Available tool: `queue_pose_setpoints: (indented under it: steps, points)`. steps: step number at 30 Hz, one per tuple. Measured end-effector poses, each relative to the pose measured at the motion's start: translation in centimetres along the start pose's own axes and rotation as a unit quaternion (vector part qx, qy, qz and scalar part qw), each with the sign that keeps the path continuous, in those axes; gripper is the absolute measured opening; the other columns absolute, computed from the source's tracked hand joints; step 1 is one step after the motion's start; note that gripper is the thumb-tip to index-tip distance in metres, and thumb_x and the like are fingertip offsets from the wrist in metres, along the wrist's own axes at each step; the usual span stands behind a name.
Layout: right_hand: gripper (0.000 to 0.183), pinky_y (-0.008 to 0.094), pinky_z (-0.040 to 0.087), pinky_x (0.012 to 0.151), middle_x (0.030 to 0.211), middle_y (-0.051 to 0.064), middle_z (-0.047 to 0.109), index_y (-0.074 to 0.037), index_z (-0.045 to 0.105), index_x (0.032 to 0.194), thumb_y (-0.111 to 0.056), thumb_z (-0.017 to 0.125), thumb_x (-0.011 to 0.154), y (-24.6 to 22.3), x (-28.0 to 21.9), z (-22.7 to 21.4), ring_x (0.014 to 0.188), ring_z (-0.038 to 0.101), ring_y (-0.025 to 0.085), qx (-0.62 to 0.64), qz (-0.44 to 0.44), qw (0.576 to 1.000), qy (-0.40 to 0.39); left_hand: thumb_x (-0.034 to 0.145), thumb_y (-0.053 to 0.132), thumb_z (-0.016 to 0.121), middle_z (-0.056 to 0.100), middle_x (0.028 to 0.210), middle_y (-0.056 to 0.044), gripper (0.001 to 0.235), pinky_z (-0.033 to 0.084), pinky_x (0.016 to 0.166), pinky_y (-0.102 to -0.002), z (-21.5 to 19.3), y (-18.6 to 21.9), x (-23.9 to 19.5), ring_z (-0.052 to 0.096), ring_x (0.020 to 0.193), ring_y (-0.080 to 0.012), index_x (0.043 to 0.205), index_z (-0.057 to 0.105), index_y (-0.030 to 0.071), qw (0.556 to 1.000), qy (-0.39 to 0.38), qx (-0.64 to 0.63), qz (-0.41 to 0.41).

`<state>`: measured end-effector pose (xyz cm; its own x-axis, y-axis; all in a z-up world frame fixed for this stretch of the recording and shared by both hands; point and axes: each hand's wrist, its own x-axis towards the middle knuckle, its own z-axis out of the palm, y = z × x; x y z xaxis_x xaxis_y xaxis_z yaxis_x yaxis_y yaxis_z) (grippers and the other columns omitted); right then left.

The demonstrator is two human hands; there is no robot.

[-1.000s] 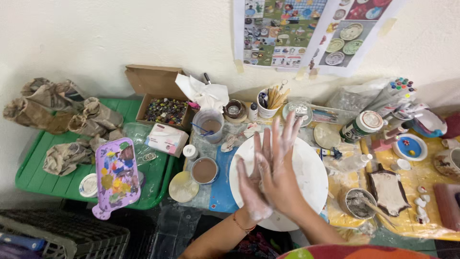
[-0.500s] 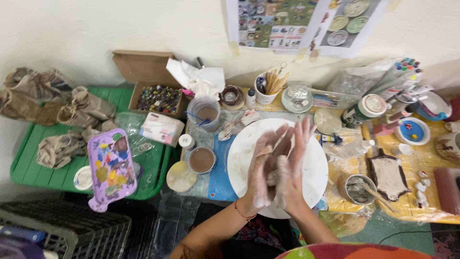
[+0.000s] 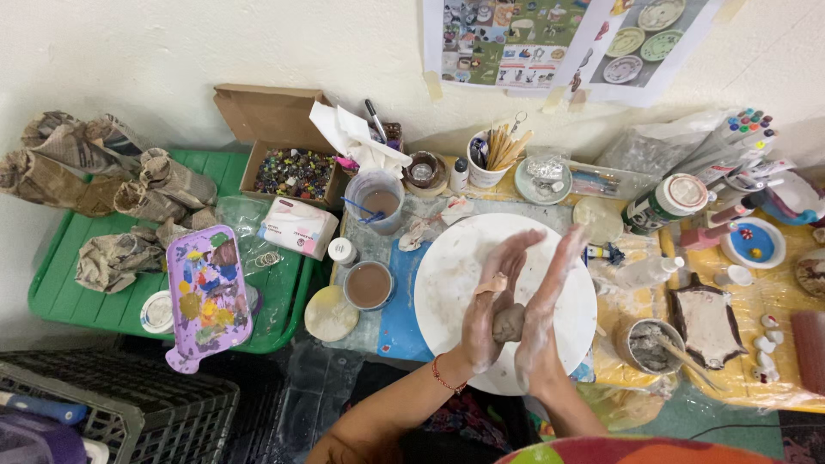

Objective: The person molds clay by hand on a circular plate, shaping it into a small vessel. They dip their fingers into water and use a wooden stick to smooth the clay's surface.

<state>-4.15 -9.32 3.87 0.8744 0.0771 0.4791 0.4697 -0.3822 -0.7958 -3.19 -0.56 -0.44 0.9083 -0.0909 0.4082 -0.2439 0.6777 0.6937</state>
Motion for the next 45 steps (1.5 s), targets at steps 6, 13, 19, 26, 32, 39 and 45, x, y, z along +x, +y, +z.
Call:
queue_pose_setpoints:
  steps: [6, 13, 19, 26, 32, 39, 45]
  points:
    - [0.09, 0.058, 0.011, 0.129, 0.174, 0.027, -0.012, -0.005, -0.008, 0.164, -0.056, 0.038, 0.107, -2.7, -0.4, -0.7, 0.164, -0.004, 0.043, 0.018, 0.031, 0.998, -0.044, 0.106, 0.062, 0.037, 0.007, 0.18, -0.013, 0.089, 0.011, 0.137, -0.043, 2.7, 1.3, 1.6, 0.011, 0.167, -0.0261, 0.172, -0.008, 0.022, 0.992, -0.067, -0.099, -0.027]
    - [0.091, 0.056, -0.005, 0.134, 0.175, 0.021, -0.012, -0.009, 0.004, 0.168, -0.042, 0.056, 0.101, -1.7, 1.1, -0.5, 0.164, -0.017, 0.037, -0.057, -0.072, 0.995, 0.036, 0.106, 0.06, 0.038, 0.005, 0.179, -0.013, 0.089, 0.01, 0.138, -0.042, 3.1, 4.7, 1.6, 0.01, 0.167, -0.0275, 0.17, -0.008, 0.018, 0.994, -0.039, -0.101, -0.014]
    - [0.086, 0.056, -0.002, 0.129, 0.174, 0.027, -0.01, -0.004, 0.006, 0.166, -0.028, 0.056, 0.101, -0.3, -0.1, 0.3, 0.162, -0.013, 0.042, 0.023, -0.014, 0.995, -0.098, 0.101, 0.051, 0.05, 0.01, 0.176, -0.017, 0.093, 0.012, 0.132, -0.044, 1.6, 3.2, 2.2, 0.012, 0.162, -0.0272, 0.169, -0.001, 0.014, 0.963, 0.1, -0.226, 0.103]
    - [0.072, 0.053, 0.015, 0.133, 0.172, 0.021, 0.025, -0.003, 0.029, 0.161, -0.024, 0.064, 0.101, -1.1, -2.4, 2.0, 0.163, 0.015, 0.046, -0.004, -0.1, 0.995, 0.005, 0.102, 0.051, 0.044, 0.011, 0.169, -0.026, 0.087, 0.015, 0.129, -0.053, -0.1, 0.5, 2.2, 0.016, 0.157, -0.0367, 0.166, 0.001, 0.011, 0.978, 0.12, -0.173, 0.001]
    - [0.071, 0.06, -0.003, 0.13, 0.178, 0.023, 0.001, -0.002, 0.022, 0.166, -0.021, 0.049, 0.104, -1.8, 2.2, -0.5, 0.164, -0.015, 0.044, 0.053, -0.029, 0.998, -0.035, 0.101, 0.071, 0.023, 0.0, 0.178, -0.013, 0.094, 0.002, 0.134, -0.048, 2.3, 3.6, 0.0, 0.003, 0.166, -0.0279, 0.169, -0.003, 0.011, 0.996, -0.004, -0.093, -0.006]
    - [0.08, 0.055, 0.0, 0.126, 0.172, 0.018, -0.015, -0.011, 0.006, 0.165, -0.027, 0.047, 0.099, -4.4, 0.4, 0.9, 0.16, -0.011, 0.038, -0.06, -0.061, 0.996, -0.022, 0.096, 0.079, 0.016, -0.007, 0.18, -0.01, 0.099, -0.005, 0.136, -0.042, 0.9, 4.2, 2.9, -0.006, 0.168, -0.0235, 0.168, -0.007, 0.015, 0.999, 0.033, -0.018, 0.024]
    - [0.076, 0.05, 0.009, 0.13, 0.173, 0.02, -0.015, -0.007, -0.004, 0.167, -0.022, 0.037, 0.105, -0.8, 3.2, -0.5, 0.162, 0.0, 0.037, 0.074, -0.013, 0.996, 0.044, 0.106, 0.076, 0.014, 0.001, 0.183, -0.014, 0.09, 0.003, 0.14, -0.043, 1.0, 1.1, -0.8, 0.007, 0.169, -0.0292, 0.169, 0.012, 0.01, 0.98, -0.097, 0.113, 0.129]
